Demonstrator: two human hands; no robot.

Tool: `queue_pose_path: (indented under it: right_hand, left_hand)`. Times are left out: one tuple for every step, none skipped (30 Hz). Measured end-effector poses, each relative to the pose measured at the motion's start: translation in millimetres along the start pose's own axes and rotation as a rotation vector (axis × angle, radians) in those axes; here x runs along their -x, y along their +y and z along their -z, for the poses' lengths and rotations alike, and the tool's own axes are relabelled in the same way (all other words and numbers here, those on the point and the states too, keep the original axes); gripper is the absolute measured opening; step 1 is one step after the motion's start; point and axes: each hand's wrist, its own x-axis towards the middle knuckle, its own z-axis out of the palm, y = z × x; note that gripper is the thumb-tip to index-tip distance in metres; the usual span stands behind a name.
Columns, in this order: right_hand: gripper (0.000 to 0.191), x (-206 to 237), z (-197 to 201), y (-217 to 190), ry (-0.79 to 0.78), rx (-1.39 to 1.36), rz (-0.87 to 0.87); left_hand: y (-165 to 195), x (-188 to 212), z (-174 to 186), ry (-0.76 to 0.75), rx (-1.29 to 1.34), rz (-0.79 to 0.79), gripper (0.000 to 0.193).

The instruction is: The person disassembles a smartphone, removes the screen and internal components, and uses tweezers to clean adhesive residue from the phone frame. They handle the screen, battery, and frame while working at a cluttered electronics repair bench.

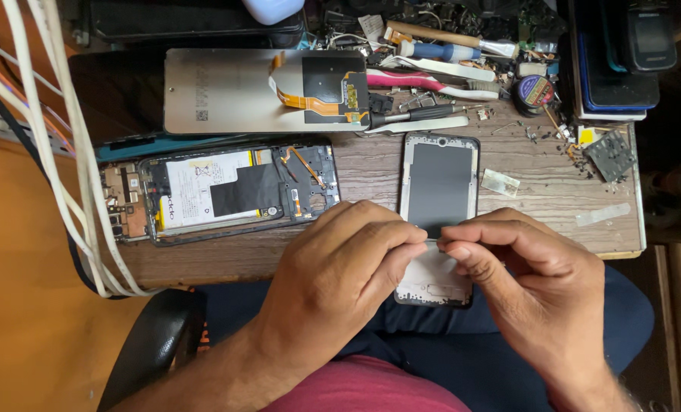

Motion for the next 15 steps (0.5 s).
queue_pose_path:
  right_hand:
    - [0.017, -0.1, -0.1, 0.1, -0.001, -0.011, 0.002]
    - [0.017, -0.1, 0.0, 0.2, -0.002, -0.023, 0.004]
    - [0.018, -0.2, 0.1, 0.1, -0.002, -0.023, 0.001]
    - [0.018, -0.4, 0.1, 0.0, -0.001, -0.024, -0.002]
    - [0.019, -0.4, -0.1, -0.1, -0.001, -0.025, -0.005]
    - [0.019, -0.5, -0.1, -0.2, -0.003, -0.030, -0.005]
    - [0.019, -1.0, 0.2, -0.4, -0.005, -0.033, -0.004]
    - [0.019, -1.0, 0.3, -0.4, -0.007, -0.037, -0.004]
    - [0.018, -1.1, 0.0, -0.3, -0.006, -0.035, -0.008]
    - [0.018, -1.2, 0.2, -0.3, -0.004, -0.032, -0.012]
    - [0.018, -1.3, 0.2, -0.2, -0.002, -0.029, -0.015]
    - [0.018, -1.2, 0.2, -0.1, -0.002, -0.026, -0.016]
    - [0.019, -1.0, 0.1, 0.1, -0.001, -0.024, -0.017]
    - [0.019, -0.8, 0.1, 0.3, 0.000, -0.021, -0.018]
    - [0.019, -0.6, 0.0, 0.4, -0.002, -0.028, -0.020]
  left_hand:
    - [0.0, -0.2, -0.2, 0.001, 0.001, 0.002, 0.019]
    - [0.1, -0.2, -0.1, 0.001, 0.002, 0.002, 0.019]
    - [-0.1, -0.3, 0.3, 0.001, 0.002, 0.002, 0.019]
    - [-0.2, -0.4, 0.3, 0.001, 0.002, 0.001, 0.019]
    - [-0.1, -0.4, 0.3, 0.005, 0.000, 0.002, 0.019]
    - [-0.1, -0.5, 0.3, 0.010, -0.002, 0.002, 0.019]
    - [-0.2, -1.0, 0.0, 0.015, -0.005, 0.001, 0.019]
    - [-0.2, -1.2, 0.1, 0.015, -0.004, 0.002, 0.019]
    - [-0.2, -1.1, 0.6, 0.015, -0.003, 0.004, 0.019]
    - [0.0, -1.3, 0.7, 0.015, -0.002, 0.005, 0.019]
    - [0.2, -1.4, 0.8, 0.012, 0.002, 0.004, 0.019]
    - [0.5, -1.4, 1.1, 0.010, 0.005, 0.004, 0.019]
    - [0.8, -1.4, 1.3, 0.007, 0.009, 0.003, 0.019]
    - [0.9, -1.5, 1.5, 0.006, 0.009, 0.004, 0.019]
    - [1.1, -1.6, 1.8, 0.004, 0.008, 0.005, 0.019]
